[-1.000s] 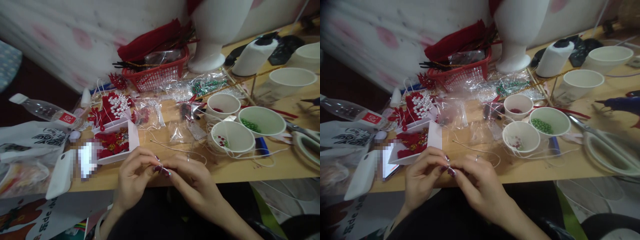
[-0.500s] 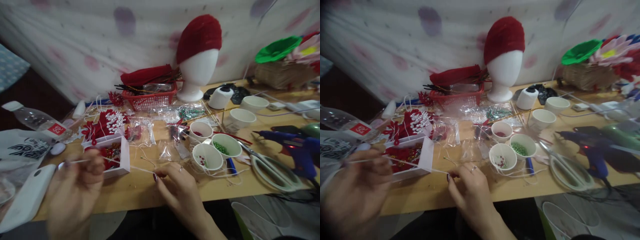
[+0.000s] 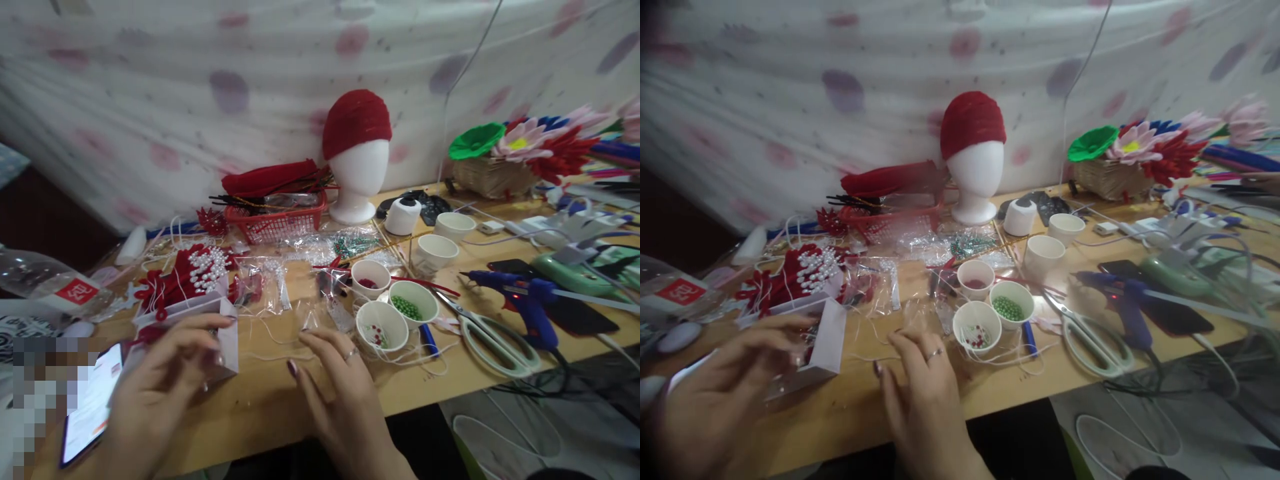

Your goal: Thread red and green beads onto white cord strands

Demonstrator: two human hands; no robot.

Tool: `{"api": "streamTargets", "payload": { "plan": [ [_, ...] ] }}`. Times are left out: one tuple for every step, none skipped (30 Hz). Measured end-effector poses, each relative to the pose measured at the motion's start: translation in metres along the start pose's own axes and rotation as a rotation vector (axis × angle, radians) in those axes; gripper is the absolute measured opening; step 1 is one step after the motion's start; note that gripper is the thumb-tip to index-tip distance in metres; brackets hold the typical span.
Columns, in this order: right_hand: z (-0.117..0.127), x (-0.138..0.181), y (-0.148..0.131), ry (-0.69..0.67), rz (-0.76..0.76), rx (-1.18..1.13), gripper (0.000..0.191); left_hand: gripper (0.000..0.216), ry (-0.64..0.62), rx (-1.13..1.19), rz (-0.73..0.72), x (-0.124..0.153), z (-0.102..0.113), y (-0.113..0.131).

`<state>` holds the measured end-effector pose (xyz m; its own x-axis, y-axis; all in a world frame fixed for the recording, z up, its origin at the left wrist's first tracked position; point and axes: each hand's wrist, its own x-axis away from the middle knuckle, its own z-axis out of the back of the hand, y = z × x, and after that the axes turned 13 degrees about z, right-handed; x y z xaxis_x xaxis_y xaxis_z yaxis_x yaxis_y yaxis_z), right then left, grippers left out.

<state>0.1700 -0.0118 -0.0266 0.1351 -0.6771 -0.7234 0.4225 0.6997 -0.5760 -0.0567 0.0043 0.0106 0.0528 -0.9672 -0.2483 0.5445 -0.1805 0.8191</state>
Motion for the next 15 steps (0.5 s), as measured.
{"api": "streamTargets", "payload": {
  "plan": [
    [0.001, 0.0, -0.004, -0.002, -0.013, -0.106, 0.03, 0.013, -0.073, -0.043, -0.033, -0.002, -0.008, 0.007],
    [0.001, -0.001, -0.007, -0.006, -0.029, -0.224, 0.03, 0.012, -0.134, -0.059, -0.069, -0.003, -0.016, 0.013],
    [0.001, -0.001, -0.01, -0.008, -0.044, -0.336, 0.028, 0.011, -0.208, -0.066, -0.08, -0.004, -0.024, 0.019],
    [0.001, -0.001, -0.011, 0.001, -0.061, -0.426, 0.024, 0.011, -0.257, -0.052, -0.089, -0.004, -0.032, 0.024],
    [0.0, -0.001, -0.012, 0.023, -0.081, -0.486, 0.019, 0.012, -0.291, -0.03, -0.087, -0.004, -0.038, 0.028],
    [-0.001, 0.0, -0.011, 0.047, -0.105, -0.519, 0.014, 0.013, -0.323, -0.01, -0.071, -0.003, -0.043, 0.031],
    [-0.002, 0.001, -0.009, 0.072, -0.126, -0.531, 0.01, 0.015, -0.341, 0.011, -0.054, -0.003, -0.047, 0.032],
    [-0.003, 0.002, -0.007, 0.095, -0.138, -0.536, 0.008, 0.016, -0.357, 0.023, -0.025, -0.003, -0.05, 0.034],
    [-0.003, 0.003, -0.004, 0.11, -0.143, -0.539, 0.007, 0.018, -0.368, 0.03, 0.01, -0.003, -0.051, 0.034],
    [-0.003, 0.005, -0.001, 0.125, -0.131, -0.543, 0.007, 0.019, -0.379, 0.038, 0.039, -0.003, -0.052, 0.035],
    [-0.002, 0.005, 0.001, 0.142, -0.102, -0.547, 0.007, 0.019, -0.387, 0.047, 0.058, -0.004, -0.052, 0.036],
    [0.0, 0.006, 0.003, 0.164, -0.059, -0.545, 0.008, 0.019, -0.394, 0.057, 0.064, -0.006, -0.052, 0.036],
    [0.002, 0.006, 0.005, 0.184, -0.012, -0.539, 0.009, 0.019, -0.401, 0.067, 0.056, -0.007, -0.052, 0.037],
    [0.004, 0.005, 0.007, 0.198, 0.029, -0.533, 0.01, 0.017, -0.416, 0.068, 0.04, -0.009, -0.052, 0.037],
    [0.006, 0.004, 0.008, 0.207, 0.057, -0.53, 0.011, 0.016, -0.435, 0.06, 0.022, -0.01, -0.052, 0.039]
  ]
}}
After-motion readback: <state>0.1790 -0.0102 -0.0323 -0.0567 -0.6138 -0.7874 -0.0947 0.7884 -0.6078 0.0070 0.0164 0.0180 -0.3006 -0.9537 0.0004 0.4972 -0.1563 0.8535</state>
